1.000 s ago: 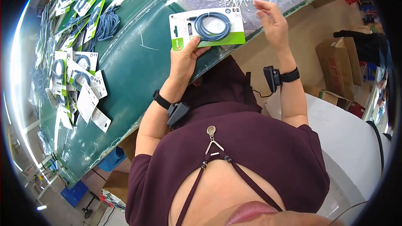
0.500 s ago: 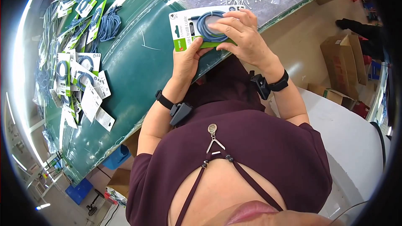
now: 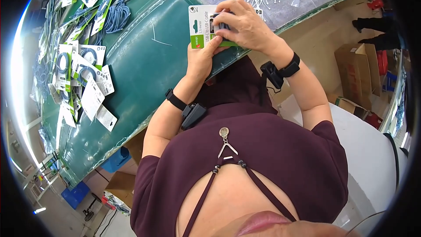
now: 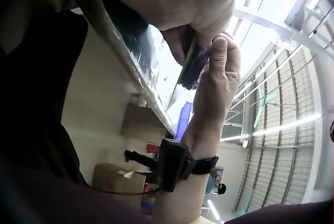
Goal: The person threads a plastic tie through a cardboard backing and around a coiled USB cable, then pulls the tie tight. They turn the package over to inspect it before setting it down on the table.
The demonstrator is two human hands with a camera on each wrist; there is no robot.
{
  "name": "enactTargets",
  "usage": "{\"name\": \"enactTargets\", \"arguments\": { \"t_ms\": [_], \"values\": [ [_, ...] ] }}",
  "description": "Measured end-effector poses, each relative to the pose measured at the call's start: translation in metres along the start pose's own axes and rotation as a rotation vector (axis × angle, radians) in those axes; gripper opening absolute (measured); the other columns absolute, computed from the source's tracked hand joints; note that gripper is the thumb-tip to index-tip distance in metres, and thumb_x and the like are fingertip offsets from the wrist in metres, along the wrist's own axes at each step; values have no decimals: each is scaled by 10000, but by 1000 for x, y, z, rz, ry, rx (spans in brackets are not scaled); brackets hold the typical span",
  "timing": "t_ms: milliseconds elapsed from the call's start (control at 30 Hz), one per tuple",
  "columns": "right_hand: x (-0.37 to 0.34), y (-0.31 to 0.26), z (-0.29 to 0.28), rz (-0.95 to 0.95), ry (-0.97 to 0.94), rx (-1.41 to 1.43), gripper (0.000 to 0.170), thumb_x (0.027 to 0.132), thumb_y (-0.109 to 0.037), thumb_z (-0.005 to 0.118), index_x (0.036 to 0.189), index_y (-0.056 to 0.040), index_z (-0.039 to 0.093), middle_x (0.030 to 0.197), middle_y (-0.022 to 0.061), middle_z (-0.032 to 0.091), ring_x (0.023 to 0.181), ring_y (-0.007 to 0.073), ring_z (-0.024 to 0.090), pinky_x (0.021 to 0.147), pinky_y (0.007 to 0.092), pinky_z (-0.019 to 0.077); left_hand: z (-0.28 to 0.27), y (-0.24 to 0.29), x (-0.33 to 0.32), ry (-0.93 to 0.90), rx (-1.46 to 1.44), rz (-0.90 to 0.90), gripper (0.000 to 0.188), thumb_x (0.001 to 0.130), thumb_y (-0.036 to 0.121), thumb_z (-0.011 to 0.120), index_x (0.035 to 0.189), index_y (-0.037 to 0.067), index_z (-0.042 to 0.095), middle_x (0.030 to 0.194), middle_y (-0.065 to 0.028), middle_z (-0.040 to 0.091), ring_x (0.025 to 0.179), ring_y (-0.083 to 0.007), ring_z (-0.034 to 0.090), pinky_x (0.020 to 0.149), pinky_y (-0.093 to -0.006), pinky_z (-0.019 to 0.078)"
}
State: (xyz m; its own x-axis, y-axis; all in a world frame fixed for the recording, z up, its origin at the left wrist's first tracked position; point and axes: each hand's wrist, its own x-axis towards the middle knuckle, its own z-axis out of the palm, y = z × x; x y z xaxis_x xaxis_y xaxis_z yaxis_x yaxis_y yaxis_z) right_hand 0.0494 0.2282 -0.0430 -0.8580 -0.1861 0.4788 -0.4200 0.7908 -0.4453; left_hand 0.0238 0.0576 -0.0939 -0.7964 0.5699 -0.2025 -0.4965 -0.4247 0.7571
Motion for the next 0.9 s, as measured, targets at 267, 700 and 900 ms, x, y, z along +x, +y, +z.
{"name": "enactTargets", "arguments": {
  "t_ms": [267,700,900],
  "values": [
    [-17,16,3,-37,-57,108,203,745,-98,711,923,-93,613,1102,61,535,1016,242,484,887,341,414,-1,6,-1,-3,29,-68,306,874,13,620,1162,-50,537,1062,-135,621,908,-212,652,772,-333,591],
    [-38,-20,-10,105,127,-174,272,707,-101,732,959,-75,634,939,17,608,958,232,532,859,363,419,-4,5,4,47,-44,-35,284,887,18,607,1153,-35,523,1059,-128,616,923,-232,649,777,-370,591],
    [-51,-12,18,38,286,-231,282,696,-88,728,968,-82,654,889,9,600,910,215,543,892,366,409,-2,5,3,-39,-139,-52,315,889,7,599,1187,-5,497,1071,-115,606,936,-223,642,793,-375,588]
  ]
}}
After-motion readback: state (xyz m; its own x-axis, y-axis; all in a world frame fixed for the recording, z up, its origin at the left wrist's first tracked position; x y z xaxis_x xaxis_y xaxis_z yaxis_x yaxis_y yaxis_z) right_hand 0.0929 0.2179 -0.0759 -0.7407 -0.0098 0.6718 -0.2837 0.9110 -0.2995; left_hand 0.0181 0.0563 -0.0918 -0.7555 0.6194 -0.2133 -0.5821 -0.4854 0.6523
